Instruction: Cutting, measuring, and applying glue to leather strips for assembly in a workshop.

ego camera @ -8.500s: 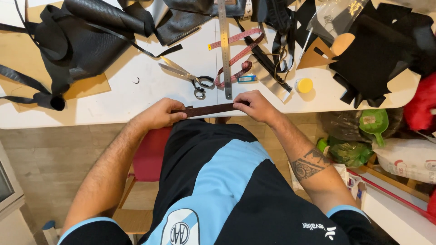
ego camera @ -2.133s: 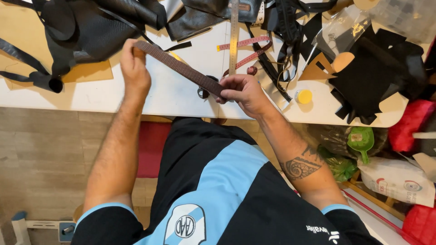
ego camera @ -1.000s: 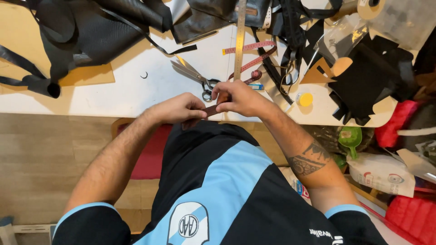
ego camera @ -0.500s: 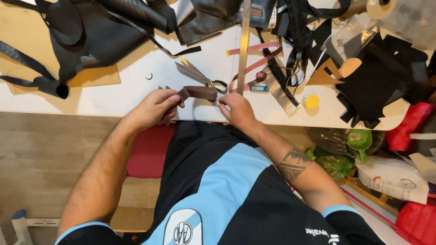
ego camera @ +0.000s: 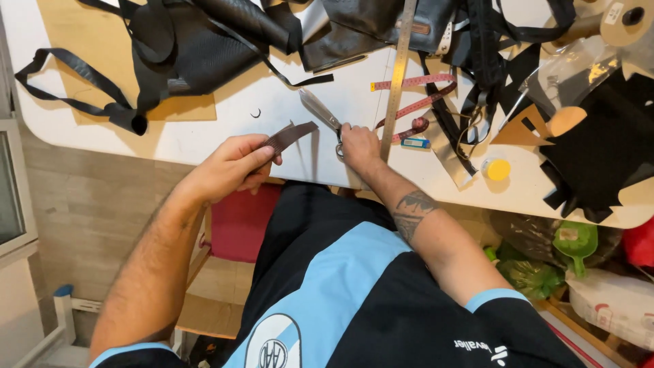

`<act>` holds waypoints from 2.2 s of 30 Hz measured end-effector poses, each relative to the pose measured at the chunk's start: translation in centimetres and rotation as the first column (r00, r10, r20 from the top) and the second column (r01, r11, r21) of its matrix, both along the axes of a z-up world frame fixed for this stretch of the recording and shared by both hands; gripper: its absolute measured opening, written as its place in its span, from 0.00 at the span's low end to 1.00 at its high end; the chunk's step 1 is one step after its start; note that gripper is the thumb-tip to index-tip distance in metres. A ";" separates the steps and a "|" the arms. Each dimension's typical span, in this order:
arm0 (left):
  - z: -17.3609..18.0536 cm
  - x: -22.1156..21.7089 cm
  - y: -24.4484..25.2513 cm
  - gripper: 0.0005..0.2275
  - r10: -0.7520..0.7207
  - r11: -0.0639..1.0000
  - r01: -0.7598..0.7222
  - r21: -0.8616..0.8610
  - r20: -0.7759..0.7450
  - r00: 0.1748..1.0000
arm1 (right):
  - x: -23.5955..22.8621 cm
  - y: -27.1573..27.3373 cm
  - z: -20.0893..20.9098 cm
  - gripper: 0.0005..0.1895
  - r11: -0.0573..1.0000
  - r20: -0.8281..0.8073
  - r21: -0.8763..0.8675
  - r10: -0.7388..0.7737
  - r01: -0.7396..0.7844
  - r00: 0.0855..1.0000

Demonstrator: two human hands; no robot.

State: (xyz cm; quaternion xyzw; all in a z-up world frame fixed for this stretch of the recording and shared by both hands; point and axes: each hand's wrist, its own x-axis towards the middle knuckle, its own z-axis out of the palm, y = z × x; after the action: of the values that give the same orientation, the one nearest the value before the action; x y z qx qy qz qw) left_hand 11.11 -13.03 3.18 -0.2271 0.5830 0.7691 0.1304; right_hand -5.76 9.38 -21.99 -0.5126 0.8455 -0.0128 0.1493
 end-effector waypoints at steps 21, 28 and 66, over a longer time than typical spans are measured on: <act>-1.6 -6.9 3.2 0.13 -0.190 0.937 0.174 -0.304 -0.023 0.982 | -2.1 9.7 19.8 0.29 0.967 0.974 -0.015 -0.043 0.253 0.223; -2.1 -7.0 5.8 0.15 -0.201 0.927 0.189 -0.324 -0.005 0.980 | -1.5 6.3 21.1 0.19 0.904 0.971 -0.150 0.059 0.402 0.230; -3.1 -6.1 6.6 0.13 -0.214 0.964 0.216 -0.155 0.029 0.976 | 1.9 8.9 17.7 0.14 0.872 0.762 -0.324 0.011 0.367 0.648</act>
State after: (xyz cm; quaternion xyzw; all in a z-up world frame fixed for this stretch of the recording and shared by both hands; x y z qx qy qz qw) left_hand 4.98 -6.45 0.08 -0.1766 0.6623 0.7006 0.1984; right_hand -3.89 18.31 -4.28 -0.3934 0.7302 -0.4311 0.3551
